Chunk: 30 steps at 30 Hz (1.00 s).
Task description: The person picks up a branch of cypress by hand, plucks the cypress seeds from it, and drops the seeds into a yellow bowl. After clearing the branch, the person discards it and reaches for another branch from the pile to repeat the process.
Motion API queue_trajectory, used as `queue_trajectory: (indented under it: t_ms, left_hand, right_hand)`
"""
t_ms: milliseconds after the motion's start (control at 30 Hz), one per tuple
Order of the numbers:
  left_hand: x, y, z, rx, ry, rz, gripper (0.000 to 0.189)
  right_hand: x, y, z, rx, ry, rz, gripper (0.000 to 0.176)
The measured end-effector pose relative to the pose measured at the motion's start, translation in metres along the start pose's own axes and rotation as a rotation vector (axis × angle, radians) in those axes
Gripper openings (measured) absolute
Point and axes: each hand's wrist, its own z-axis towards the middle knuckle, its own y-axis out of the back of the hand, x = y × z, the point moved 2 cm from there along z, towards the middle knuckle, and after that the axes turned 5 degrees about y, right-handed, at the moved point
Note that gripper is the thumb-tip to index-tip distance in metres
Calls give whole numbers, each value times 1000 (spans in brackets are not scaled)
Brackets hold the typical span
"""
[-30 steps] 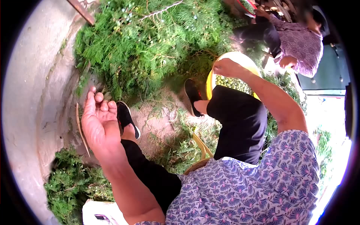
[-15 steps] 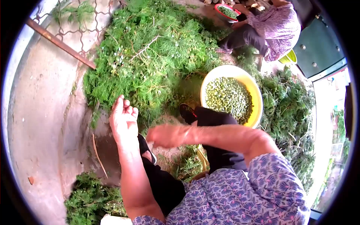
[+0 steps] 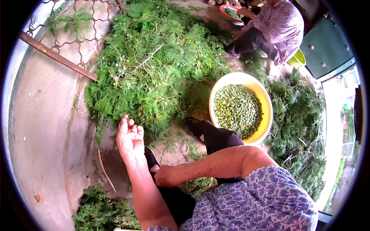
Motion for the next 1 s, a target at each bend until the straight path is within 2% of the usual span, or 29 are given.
queue_trajectory:
  t_ms: [100, 133, 167, 233, 533, 600, 633, 700, 1000]
  left_hand:
    - [-6, 1, 0, 79, -4, 0, 13]
    - [-7, 2, 1, 82, -5, -1, 14]
    - [-7, 3, 1, 54, 10, -16, 14]
    - [-9, -1, -1, -2, 12, -15, 12]
    - [-15, 4, -1, 28, -2, -40, 15]
    - [-15, 4, -2, 42, -15, -35, 15]
    - [-16, 6, -1, 41, -18, -34, 15]
    - [-16, 6, 0, 46, -1, -41, 15]
    - [-17, 6, 0, 45, -15, -47, 15]
  right_hand:
    - [4, 3, 1, -22, 1, 6, 11]
    - [6, 4, 2, 36, -25, 23, 11]
    - [7, 2, 2, 94, -45, 43, 11]
    - [5, -1, 2, 66, -30, 96, 11]
    - [5, -2, 6, 163, 3, 5, 13]
    - [5, -2, 4, 11, 20, 78, 14]
    - [5, -1, 6, 10, 23, 78, 14]
    - [6, 0, 8, 171, -20, 4, 15]
    - [10, 5, 11, 236, -23, -23, 13]
